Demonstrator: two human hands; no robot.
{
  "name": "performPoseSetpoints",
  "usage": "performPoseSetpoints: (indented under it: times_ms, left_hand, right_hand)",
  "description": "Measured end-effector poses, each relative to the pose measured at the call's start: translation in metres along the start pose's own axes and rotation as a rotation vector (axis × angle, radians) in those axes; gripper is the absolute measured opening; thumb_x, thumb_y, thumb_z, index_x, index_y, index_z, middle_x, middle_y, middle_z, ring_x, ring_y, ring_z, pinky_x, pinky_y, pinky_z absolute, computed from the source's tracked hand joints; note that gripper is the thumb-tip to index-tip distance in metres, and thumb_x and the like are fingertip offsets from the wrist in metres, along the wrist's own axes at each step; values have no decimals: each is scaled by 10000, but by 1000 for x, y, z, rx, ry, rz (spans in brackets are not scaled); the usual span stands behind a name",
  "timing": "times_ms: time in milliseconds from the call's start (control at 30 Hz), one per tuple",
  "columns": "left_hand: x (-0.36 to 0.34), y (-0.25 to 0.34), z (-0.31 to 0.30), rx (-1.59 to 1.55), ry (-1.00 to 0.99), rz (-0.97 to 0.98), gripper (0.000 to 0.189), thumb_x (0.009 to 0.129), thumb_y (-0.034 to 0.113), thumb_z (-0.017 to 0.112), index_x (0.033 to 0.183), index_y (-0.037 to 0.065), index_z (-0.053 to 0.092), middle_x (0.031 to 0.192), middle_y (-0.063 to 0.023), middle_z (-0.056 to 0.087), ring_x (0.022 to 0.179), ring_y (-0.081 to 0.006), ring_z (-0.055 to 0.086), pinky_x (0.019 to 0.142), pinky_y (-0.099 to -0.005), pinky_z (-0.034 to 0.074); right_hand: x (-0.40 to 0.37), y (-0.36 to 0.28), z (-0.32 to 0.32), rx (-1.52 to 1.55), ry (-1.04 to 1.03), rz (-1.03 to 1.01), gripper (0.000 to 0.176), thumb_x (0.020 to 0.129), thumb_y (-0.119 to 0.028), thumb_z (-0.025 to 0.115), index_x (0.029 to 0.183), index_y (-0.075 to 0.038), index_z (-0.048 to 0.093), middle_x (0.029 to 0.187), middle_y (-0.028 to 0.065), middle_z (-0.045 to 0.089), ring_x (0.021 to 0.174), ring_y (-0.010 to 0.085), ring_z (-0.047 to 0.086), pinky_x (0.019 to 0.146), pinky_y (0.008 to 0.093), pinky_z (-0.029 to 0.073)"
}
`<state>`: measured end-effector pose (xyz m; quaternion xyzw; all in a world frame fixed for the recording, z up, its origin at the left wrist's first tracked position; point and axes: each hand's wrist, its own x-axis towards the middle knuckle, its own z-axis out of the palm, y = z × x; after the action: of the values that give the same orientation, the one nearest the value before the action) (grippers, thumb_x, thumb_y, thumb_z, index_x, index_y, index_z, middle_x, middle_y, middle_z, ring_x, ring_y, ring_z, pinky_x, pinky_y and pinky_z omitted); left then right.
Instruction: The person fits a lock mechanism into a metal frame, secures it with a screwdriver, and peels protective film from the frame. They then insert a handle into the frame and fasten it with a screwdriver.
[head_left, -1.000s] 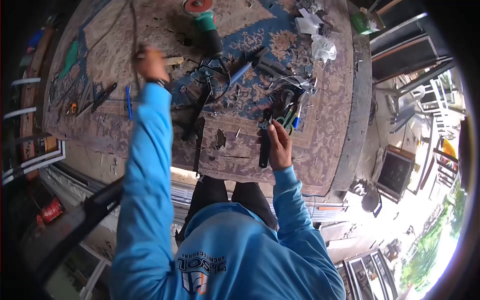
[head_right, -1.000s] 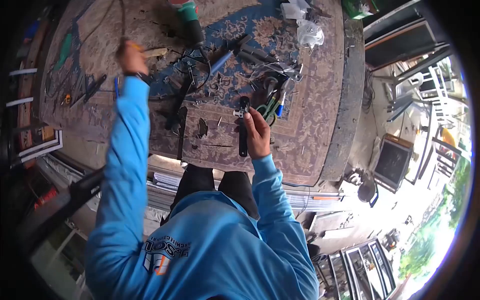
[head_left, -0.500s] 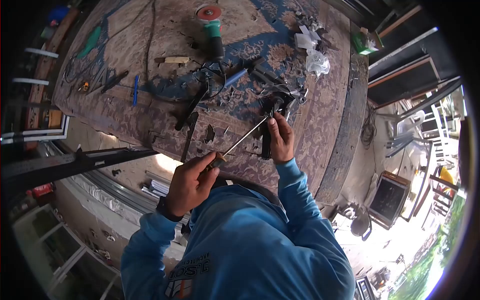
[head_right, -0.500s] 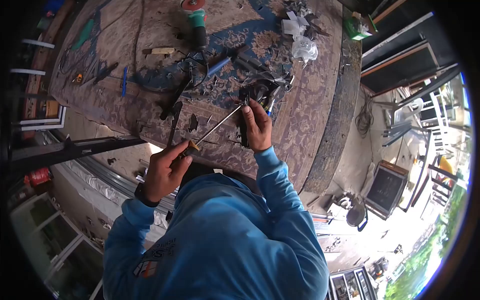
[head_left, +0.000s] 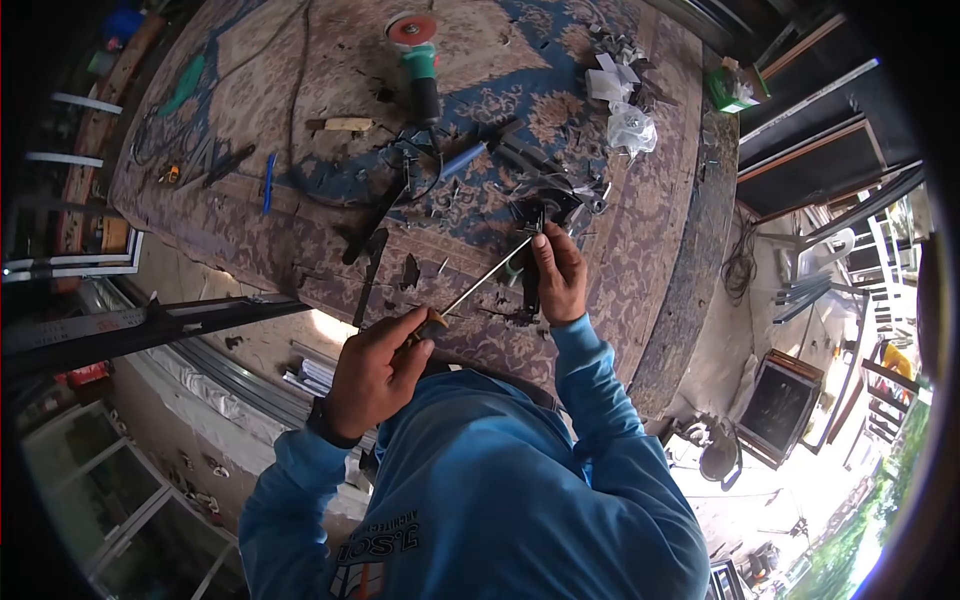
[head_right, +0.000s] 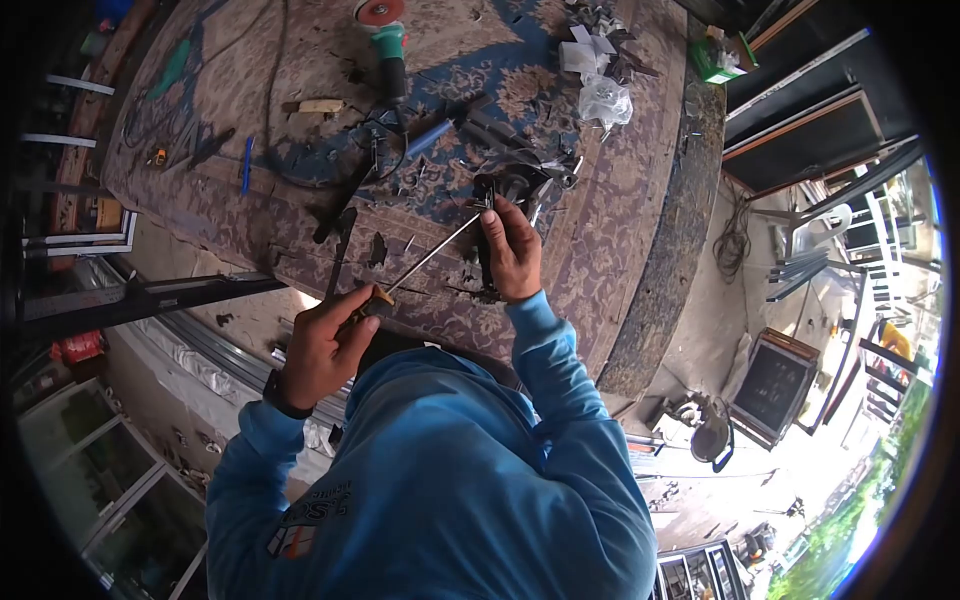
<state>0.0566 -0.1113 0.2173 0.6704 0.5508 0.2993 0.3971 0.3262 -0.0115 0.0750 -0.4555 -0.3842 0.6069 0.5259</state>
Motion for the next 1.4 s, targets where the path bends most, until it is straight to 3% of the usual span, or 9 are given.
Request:
performPoseSetpoints:
  times_ms: [233,467,633,733,833,1067,1200,1300,1400]
  left_hand:
    - [5,0,-3,-161,-67,-86,383,1051,168,670,1378,-28,638,982,-142,763,739,-140,700,612,-267,543]
    - [10,-21,-21,-1259,-402,-985,416,1087,304,562,1414,55,623,872,-93,715,518,-79,536,426,-197,349]
    - [-5,-12,15,1,41,80,412,1003,110,708,1382,-4,595,1004,-144,742,852,-231,751,747,-370,604]
    - [-2,-5,16,221,106,161,423,981,103,745,1359,-5,591,1065,-168,744,921,-260,760,766,-403,603]
    - [-2,0,6,-258,-241,-463,351,983,98,714,1303,-14,623,938,-133,750,787,-181,727,712,-333,581]
    - [-11,-24,18,290,125,123,334,984,125,725,1294,36,638,987,-130,734,844,-174,722,717,-345,565]
    - [-20,-42,8,-396,-265,-564,225,1047,236,678,1177,53,679,940,-92,745,819,-165,705,678,-302,540]
    - [-24,-68,38,-158,-37,-117,242,943,105,768,1131,28,636,910,-64,700,813,-157,656,733,-317,535]
    - [-28,-104,51,-124,-71,-185,361,900,91,792,1136,43,523,925,-75,656,780,-181,637,760,-322,521]
  right_hand:
    - [-3,-6,-5,-114,20,-57,384,1085,-188,664,1388,46,637,1161,23,719,1014,106,647,902,266,522]
    - [0,-21,-14,-613,-7,-377,424,1037,-154,714,1412,25,629,1070,140,728,959,207,704,860,322,549]
    - [-2,-38,-13,-701,-72,-415,432,999,-76,724,1416,-3,635,1051,163,712,919,253,719,817,339,553]
    - [-5,-37,-10,-703,-64,-407,431,987,-49,721,1409,-9,641,1052,168,710,909,274,722,800,353,558]
    - [-5,-36,-5,-727,-66,-440,434,977,-47,727,1402,-14,645,1065,182,714,912,311,730,797,372,568]
    - [-12,-35,1,-764,-146,-354,464,956,-60,735,1406,-5,637,1142,211,722,978,382,723,835,417,581]
    - [-12,7,-22,-995,-314,-738,589,963,-43,620,1541,-32,513,1363,227,629,1159,408,617,1005,474,511]
    - [-8,2,-26,-952,-321,-800,477,920,-54,645,1385,44,606,1274,242,658,1107,419,646,996,486,524]
    - [-23,-17,-14,-835,-248,-579,381,983,-120,661,1327,43,630,1255,242,674,1112,426,657,973,498,532]
